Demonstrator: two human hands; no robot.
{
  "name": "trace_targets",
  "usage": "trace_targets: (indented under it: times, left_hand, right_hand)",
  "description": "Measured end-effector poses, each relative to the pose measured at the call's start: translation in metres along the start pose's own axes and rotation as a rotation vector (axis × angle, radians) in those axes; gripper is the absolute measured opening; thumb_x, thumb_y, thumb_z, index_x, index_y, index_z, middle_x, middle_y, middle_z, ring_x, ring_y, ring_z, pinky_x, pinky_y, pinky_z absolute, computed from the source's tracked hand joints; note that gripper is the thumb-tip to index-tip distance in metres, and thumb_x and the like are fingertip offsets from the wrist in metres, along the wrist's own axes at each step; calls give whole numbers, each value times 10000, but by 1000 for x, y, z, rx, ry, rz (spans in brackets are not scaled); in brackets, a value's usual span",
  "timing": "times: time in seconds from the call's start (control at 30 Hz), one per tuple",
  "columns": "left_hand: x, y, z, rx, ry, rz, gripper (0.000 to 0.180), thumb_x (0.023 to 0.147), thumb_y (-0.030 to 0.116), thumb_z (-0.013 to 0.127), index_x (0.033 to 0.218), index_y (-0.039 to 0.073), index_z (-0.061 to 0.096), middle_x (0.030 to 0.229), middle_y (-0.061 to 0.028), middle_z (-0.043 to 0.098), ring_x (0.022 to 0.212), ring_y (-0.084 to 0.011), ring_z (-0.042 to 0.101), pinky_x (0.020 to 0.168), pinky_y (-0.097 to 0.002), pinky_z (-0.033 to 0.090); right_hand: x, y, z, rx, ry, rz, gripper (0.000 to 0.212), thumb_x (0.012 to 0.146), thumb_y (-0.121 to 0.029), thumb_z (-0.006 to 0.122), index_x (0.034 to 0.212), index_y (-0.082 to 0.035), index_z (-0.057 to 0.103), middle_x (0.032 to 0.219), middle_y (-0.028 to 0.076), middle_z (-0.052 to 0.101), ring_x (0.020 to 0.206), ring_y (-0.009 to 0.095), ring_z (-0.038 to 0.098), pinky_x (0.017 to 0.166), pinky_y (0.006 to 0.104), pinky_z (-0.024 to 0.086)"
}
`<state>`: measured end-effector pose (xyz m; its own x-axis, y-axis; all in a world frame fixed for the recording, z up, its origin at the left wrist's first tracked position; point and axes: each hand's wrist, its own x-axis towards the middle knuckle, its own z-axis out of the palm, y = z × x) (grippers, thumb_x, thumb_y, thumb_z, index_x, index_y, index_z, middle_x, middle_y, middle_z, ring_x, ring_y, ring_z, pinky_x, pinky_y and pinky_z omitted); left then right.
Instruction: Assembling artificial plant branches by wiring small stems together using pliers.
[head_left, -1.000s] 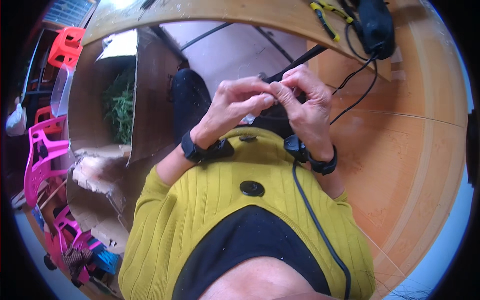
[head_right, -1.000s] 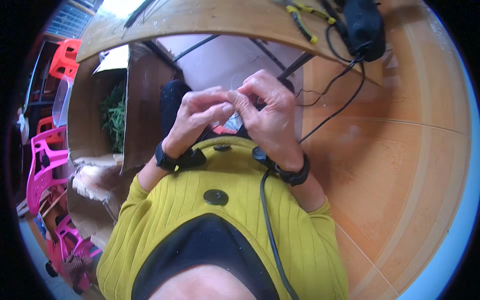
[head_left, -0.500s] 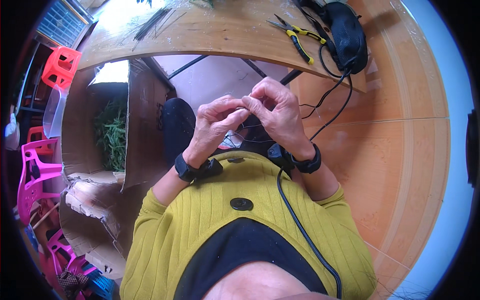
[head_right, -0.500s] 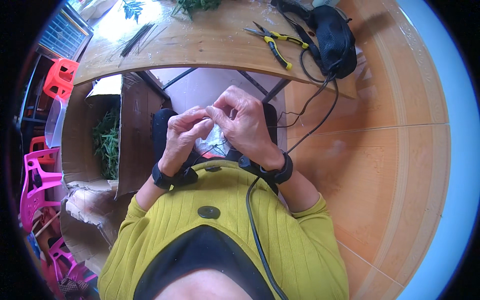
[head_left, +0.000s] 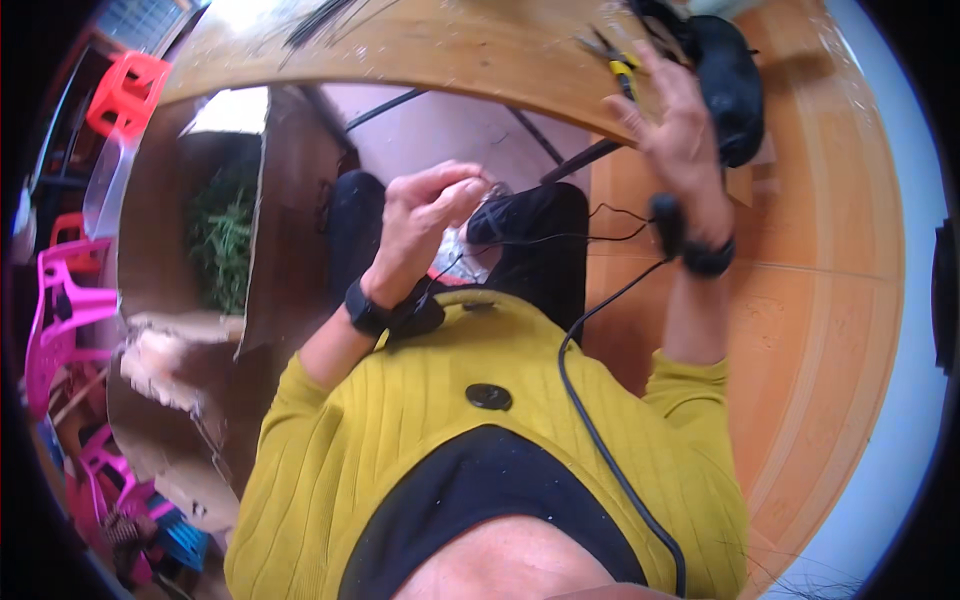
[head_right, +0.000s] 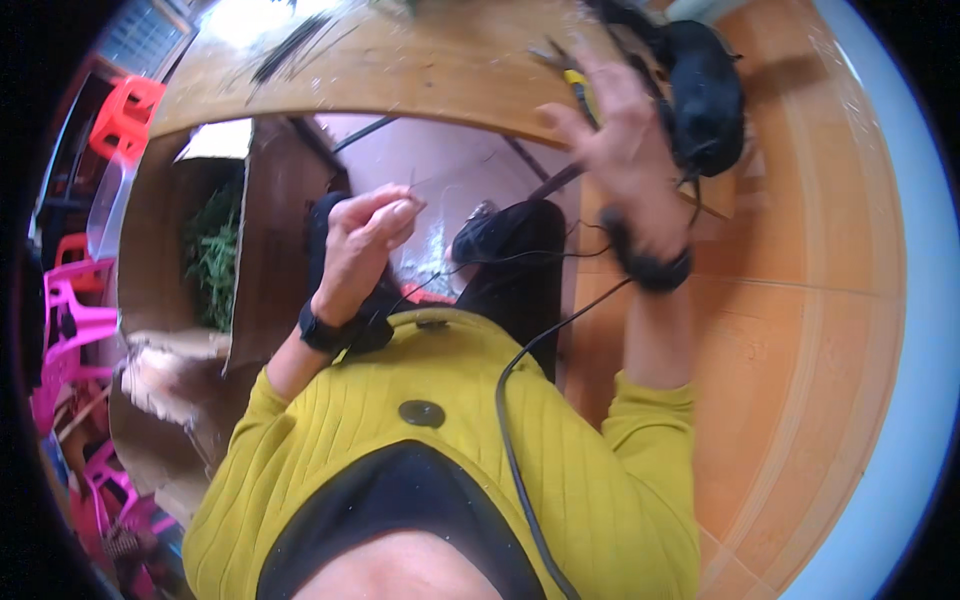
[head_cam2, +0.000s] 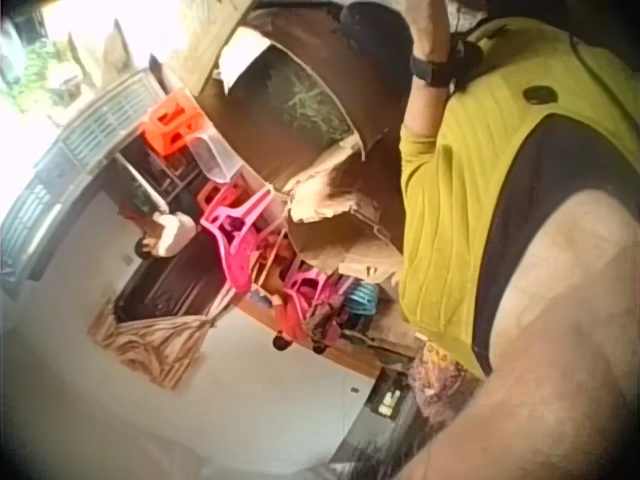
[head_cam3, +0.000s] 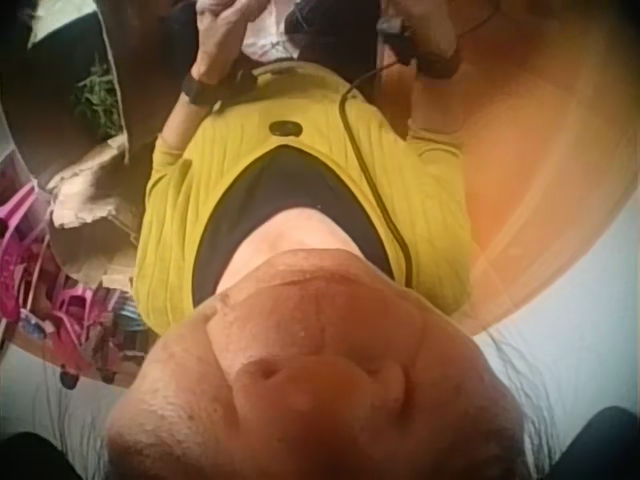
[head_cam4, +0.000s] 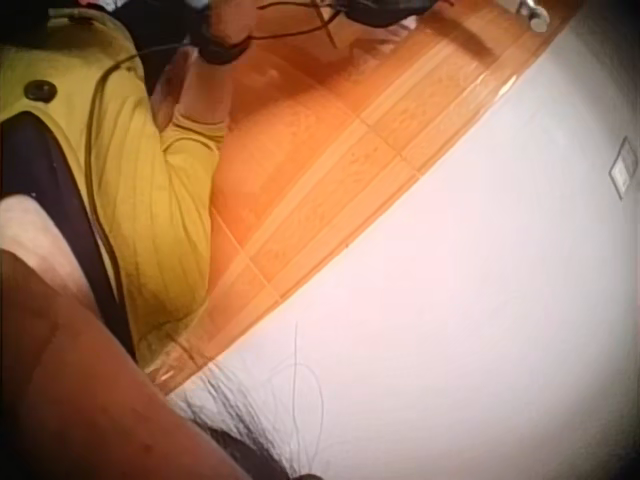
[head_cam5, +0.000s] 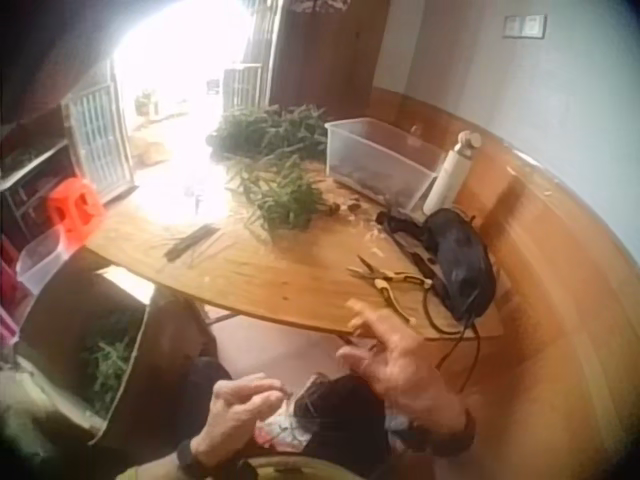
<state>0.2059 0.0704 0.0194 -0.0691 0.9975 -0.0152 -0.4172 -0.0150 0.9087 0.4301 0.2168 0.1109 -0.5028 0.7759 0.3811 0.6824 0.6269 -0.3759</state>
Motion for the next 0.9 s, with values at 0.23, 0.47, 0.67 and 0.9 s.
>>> trace_targets:
  times: [0.23,0.47,0.67,0.9]
  left_hand:
    - [3,1,-2,-112,-38,24,165,897,60,605,983,-65,672,721,-2,555,579,-40,411,541,-169,344]
    - [3,-3,-8,-111,-63,76,142,901,99,628,967,1,708,710,14,591,594,-25,442,515,-160,356]
    - [-1,-3,-14,-41,-26,114,137,904,92,624,971,9,711,746,17,602,601,-22,444,522,-156,358]
    - [-3,-4,-7,12,-17,109,137,893,86,643,984,9,709,816,11,622,638,-24,478,542,-152,386]
  right_hand:
    - [29,82,11,-395,-198,7,529,891,-368,595,1344,-114,492,1195,202,545,1113,355,530,957,388,423]
    - [5,42,11,-382,-190,-66,478,850,-126,547,1325,-90,499,1006,187,535,937,329,554,858,407,441]
    - [-76,-52,4,199,-348,-77,482,803,-7,503,1285,-16,498,944,166,498,860,294,541,795,353,447]
    - [-101,-77,3,321,-362,37,482,815,-47,529,1295,-19,496,974,162,496,898,299,523,830,365,435]
